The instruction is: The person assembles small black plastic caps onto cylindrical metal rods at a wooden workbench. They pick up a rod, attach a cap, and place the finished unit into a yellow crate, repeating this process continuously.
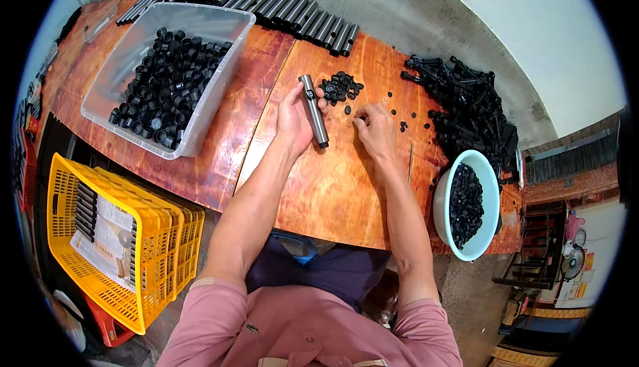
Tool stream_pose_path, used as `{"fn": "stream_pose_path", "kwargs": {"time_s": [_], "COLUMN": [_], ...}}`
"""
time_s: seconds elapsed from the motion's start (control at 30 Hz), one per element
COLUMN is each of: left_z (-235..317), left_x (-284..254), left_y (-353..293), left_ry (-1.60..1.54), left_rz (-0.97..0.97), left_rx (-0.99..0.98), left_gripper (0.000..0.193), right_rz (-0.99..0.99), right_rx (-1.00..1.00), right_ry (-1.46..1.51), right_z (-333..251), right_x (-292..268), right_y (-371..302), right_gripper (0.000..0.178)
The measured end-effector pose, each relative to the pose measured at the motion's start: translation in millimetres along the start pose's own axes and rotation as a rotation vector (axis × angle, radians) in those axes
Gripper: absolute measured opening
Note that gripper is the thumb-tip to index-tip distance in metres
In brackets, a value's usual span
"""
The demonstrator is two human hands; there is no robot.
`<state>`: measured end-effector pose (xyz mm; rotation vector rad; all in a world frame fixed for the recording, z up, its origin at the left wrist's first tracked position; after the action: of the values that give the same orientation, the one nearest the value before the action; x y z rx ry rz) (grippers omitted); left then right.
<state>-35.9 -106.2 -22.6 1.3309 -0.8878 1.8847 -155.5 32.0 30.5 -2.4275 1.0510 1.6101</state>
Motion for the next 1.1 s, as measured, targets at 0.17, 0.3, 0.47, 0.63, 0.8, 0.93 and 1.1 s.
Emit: {"fn": "stream_pose_path", "kwargs": {"time_s": [0.17,0.3,0.47,0.63,0.8,0.93,1.1], "left_z": [-0.8,-0.8,-4.2,-11.7,-24.4,-35.5,-41.2], "left_x": [5.3,6.8,10.2,16.6,20.1,19.2,19.4], "left_y": [-3.0,-5.8,-8.6,-13.2,-22.0,-23.2,-24.4], "left_ry": [0.045,0.07,0.108,0.166,0.227,0.245,0.295], "left_rz": [-0.003,-0.059,-0.03,-0.062,-0.16,-0.183,-0.208], "left_rx": [-0.018,-0.092,-0.115,-0.174,-0.268,-0.26,-0.245], "left_gripper": [0.026,0.026,0.031,0.029,0.021,0.024,0.028], "right_rz": [0.082,0.023,-0.079,0.089,0.221,0.268,0.3], "right_rx": [0.028,-0.038,-0.039,-0.138,-0.134,-0.163,-0.211], "right_ry": [0.077,-0.002,-0.072,0.093,0.268,0.269,0.24], "right_z": [4.9,-5.8,-10.4,-27.6,-42.3,-41.9,-43.0], "right_x": [-1.0,7.7,10.4,-15.4,-32.0,-27.9,-26.7], "right_y": [0.4,9.3,12.6,-8.3,-33.5,-41.8,-45.4], "right_gripper": [0.021,0.023,0.022,0.023,0.027,0.029,0.028]}}
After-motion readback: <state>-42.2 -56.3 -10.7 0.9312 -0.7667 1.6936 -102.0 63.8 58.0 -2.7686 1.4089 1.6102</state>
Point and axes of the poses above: each hand's wrist, its own y-axis towards the middle knuckle, its own x-axis out of the palm, z = x × y, the point moved 5 cm from there along y, towards the middle knuckle, and after that the axes turned 1 degree about y, right-handed, at the moved point
